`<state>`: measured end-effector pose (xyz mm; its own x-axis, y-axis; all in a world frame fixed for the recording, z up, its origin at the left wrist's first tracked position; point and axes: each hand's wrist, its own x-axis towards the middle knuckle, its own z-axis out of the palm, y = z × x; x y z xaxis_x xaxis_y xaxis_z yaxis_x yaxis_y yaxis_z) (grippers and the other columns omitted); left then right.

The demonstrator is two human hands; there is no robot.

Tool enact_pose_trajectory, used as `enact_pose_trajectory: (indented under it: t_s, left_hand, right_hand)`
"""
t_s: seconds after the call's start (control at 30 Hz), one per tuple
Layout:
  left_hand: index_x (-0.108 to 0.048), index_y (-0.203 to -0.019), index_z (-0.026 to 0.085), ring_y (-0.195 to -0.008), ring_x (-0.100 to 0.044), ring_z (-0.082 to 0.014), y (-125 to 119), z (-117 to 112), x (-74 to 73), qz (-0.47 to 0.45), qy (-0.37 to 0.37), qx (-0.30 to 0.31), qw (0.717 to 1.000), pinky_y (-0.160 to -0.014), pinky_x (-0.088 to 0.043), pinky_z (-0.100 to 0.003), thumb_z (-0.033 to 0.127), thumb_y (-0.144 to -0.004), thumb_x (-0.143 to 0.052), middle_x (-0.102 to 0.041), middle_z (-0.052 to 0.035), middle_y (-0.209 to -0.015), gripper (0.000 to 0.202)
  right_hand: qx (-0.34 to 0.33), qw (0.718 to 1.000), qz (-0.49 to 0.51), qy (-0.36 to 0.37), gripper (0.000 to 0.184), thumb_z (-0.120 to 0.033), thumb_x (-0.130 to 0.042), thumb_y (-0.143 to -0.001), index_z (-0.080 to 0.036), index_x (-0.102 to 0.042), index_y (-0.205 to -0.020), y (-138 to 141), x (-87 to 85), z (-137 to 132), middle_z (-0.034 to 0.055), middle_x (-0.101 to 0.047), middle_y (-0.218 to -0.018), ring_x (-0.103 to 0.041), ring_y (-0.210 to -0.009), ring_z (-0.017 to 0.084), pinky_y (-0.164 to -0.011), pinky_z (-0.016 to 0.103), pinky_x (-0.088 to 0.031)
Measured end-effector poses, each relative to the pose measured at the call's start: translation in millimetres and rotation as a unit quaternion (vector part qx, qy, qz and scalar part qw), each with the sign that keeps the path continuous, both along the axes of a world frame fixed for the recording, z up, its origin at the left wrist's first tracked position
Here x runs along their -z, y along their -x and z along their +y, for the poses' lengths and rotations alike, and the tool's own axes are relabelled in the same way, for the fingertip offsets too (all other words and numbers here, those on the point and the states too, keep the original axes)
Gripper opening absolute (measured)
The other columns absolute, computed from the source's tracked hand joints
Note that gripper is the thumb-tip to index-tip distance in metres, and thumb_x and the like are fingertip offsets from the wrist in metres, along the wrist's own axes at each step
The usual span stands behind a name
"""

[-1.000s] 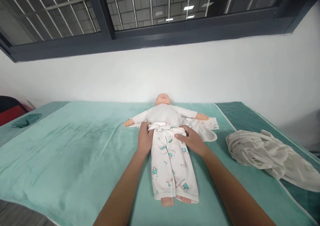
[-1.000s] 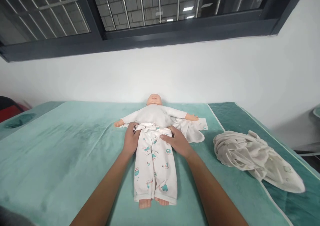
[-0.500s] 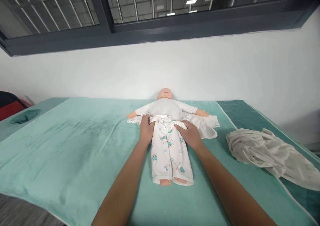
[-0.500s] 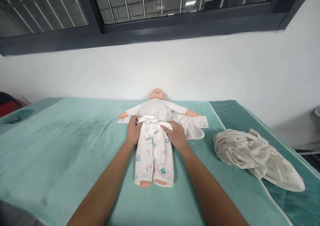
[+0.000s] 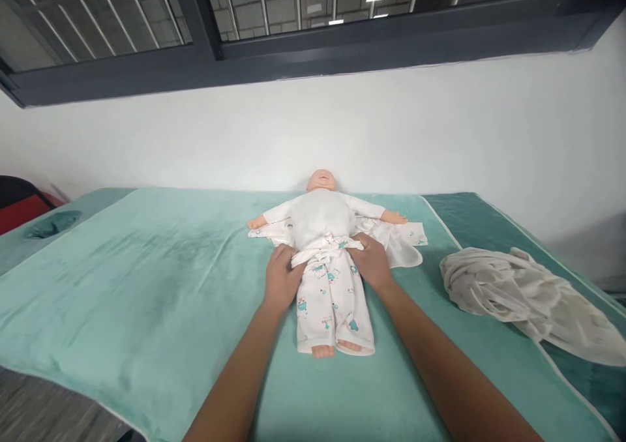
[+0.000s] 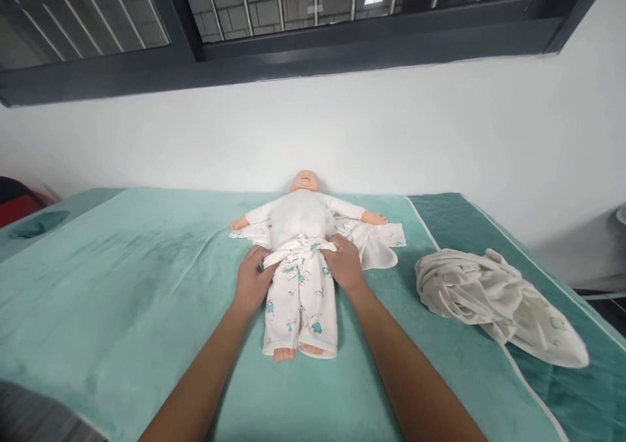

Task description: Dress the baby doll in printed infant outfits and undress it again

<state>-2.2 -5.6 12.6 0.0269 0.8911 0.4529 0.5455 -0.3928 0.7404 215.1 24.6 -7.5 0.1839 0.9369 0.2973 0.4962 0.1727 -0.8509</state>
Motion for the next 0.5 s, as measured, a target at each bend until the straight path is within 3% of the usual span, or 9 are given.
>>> enact_pose_trajectory:
  t_s: [0.23, 0.5]
  left_hand:
    - [-0.045, -0.066, 0.021, -0.077, -0.048, -0.0166, 0, 4, 1.0, 0.019, 0.025, -0.006, 0.999, -0.071, -0.038, -0.029, 0.027, -0.086, -0.057, -0.051, 0.0004, -0.076, 0.024]
    - [-0.047, -0.069, 0.021, -0.079, -0.048, -0.0168, 3, 5, 4.9, 0.012, 0.023, -0.001, 1.000, -0.073, -0.038, -0.030, 0.025, -0.084, -0.057, -0.052, 0.0004, -0.078, 0.019]
  right_hand:
    - [0.008, 1.000, -0.006, 0.029, 0.026, -0.037, -0.053, -0.072, -0.019, -0.041, -0.058, 1, -11.4, -20, -0.0043, -0.039, -0.056, -0.038, -0.062, 0.011, -0.056, 0.023, -0.026]
    - [-0.040, 0.998, 0.007, 0.054, 0.037, -0.042, -0.060, -0.072, -0.018, -0.038, -0.055, 6, -21.1, -51, -0.0041, -0.029, -0.054, -0.031, -0.060, 0.009, -0.054, 0.022, -0.022]
